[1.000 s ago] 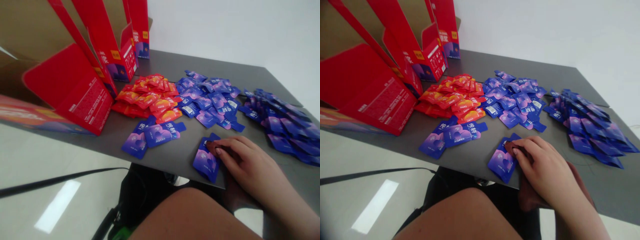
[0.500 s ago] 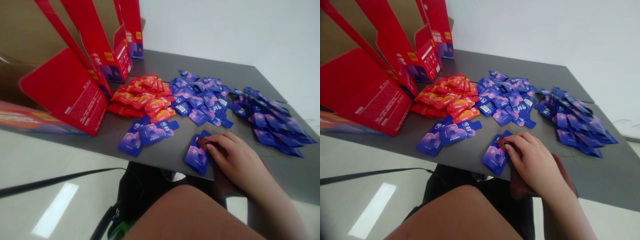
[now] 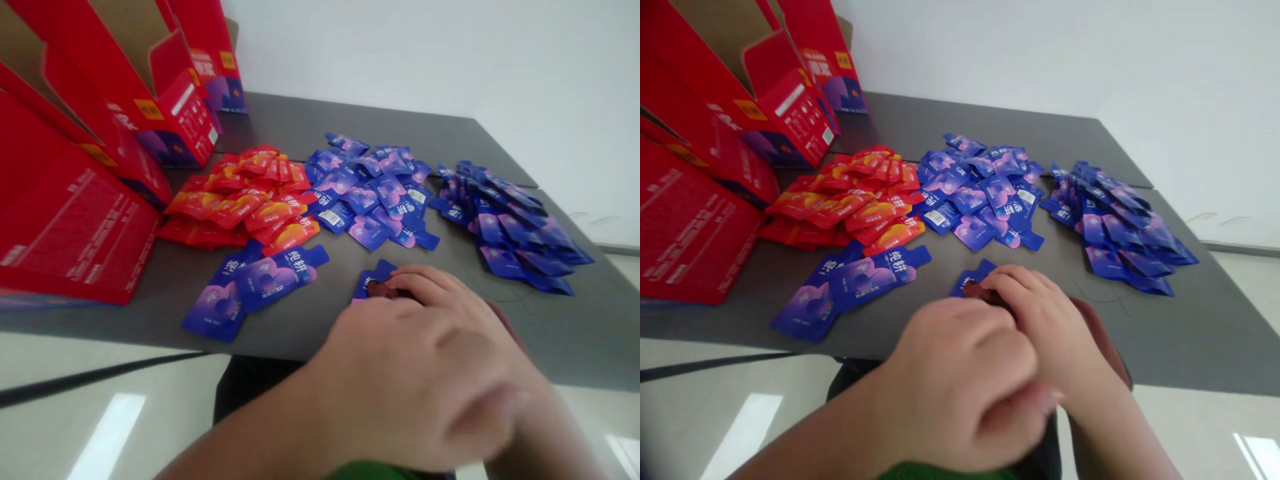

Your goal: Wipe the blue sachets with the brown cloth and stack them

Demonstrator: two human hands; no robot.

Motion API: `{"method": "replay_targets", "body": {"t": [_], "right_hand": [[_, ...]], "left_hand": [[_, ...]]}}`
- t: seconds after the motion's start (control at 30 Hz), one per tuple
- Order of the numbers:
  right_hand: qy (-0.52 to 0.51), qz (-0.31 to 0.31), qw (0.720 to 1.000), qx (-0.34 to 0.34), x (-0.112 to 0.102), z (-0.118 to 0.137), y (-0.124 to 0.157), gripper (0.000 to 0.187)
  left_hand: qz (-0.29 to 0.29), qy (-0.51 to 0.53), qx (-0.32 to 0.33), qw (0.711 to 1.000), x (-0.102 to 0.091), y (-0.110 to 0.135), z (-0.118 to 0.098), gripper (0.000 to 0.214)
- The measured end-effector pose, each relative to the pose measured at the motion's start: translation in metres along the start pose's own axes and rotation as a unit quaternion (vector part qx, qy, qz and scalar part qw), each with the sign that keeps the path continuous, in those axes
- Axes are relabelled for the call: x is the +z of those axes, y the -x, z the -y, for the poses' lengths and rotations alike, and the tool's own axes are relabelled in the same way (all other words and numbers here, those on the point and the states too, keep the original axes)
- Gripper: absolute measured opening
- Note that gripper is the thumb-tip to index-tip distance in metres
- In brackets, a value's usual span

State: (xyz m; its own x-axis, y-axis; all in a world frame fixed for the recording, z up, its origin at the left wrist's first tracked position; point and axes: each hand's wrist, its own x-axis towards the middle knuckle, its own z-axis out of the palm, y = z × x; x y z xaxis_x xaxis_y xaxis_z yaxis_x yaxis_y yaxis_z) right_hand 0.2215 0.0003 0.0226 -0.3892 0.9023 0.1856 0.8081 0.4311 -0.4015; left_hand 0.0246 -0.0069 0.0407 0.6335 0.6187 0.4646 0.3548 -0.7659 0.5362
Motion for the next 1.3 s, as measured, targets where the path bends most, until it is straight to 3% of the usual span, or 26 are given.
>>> {"method": "replay_targets", "body": {"t": [0.03, 0.07, 0.13, 0.2, 0.27, 0.37, 0.47, 0.57, 0.7, 0.97, 1.1, 1.2, 1.3], "right_hand": [[0.008, -0.001, 1.000, 0.001, 0.000, 0.001, 0.000, 0.021], [0.017, 0.000, 1.000, 0.002, 0.000, 0.001, 0.001, 0.020], [0.031, 0.012, 0.999, 0.006, 0.001, 0.003, -0.001, 0.019], [0.034, 0.020, 0.999, 0.007, 0.001, 0.003, -0.003, 0.018], [0.029, 0.018, 0.999, 0.014, 0.000, 0.004, -0.004, 0.017], [-0.036, 0.016, 0.999, 0.020, -0.008, 0.011, -0.002, 0.013], [-0.124, 0.095, 0.987, -0.030, -0.016, 0.022, 0.000, 0.015], [-0.098, 0.148, 0.983, -0.051, -0.017, 0.027, -0.004, 0.015], [-0.013, 0.123, 0.992, -0.038, -0.009, 0.017, -0.015, 0.022], [0.102, 0.083, 0.991, 0.000, -0.005, -0.003, -0.030, 0.016], [0.073, 0.033, 0.997, 0.020, -0.009, -0.011, -0.030, 0.015], [0.027, -0.020, 0.999, 0.024, -0.015, -0.007, -0.022, 0.017], [-0.021, -0.011, 1.000, -0.009, -0.020, 0.007, -0.013, 0.018]], "left_hand": [[-0.004, 0.019, -0.024, 1.000, -0.004, 0.002, 0.009, 0.034], [0.004, 0.020, -0.061, 0.998, -0.009, 0.006, 0.020, 0.054], [0.057, 0.011, -0.097, 0.994, -0.018, 0.013, 0.039, 0.116], [0.122, -0.011, -0.111, 0.986, -0.020, 0.020, 0.052, 0.143], [0.160, -0.033, -0.120, 0.979, -0.018, 0.023, 0.058, 0.143], [0.155, -0.046, -0.132, 0.978, -0.010, 0.023, 0.058, 0.135], [0.141, -0.032, -0.137, 0.980, -0.006, 0.022, 0.055, 0.127], [0.140, -0.027, -0.140, 0.980, -0.005, 0.022, 0.054, 0.128], [0.132, -0.043, -0.151, 0.979, -0.004, 0.022, 0.054, 0.146], [0.146, -0.059, -0.151, 0.976, -0.002, 0.021, 0.053, 0.144], [0.169, -0.056, -0.138, 0.974, -0.010, 0.023, 0.054, 0.139], [0.181, -0.043, -0.136, 0.973, -0.017, 0.025, 0.056, 0.120], [0.169, -0.052, -0.130, 0.976, -0.018, 0.027, 0.058, 0.112]]}}
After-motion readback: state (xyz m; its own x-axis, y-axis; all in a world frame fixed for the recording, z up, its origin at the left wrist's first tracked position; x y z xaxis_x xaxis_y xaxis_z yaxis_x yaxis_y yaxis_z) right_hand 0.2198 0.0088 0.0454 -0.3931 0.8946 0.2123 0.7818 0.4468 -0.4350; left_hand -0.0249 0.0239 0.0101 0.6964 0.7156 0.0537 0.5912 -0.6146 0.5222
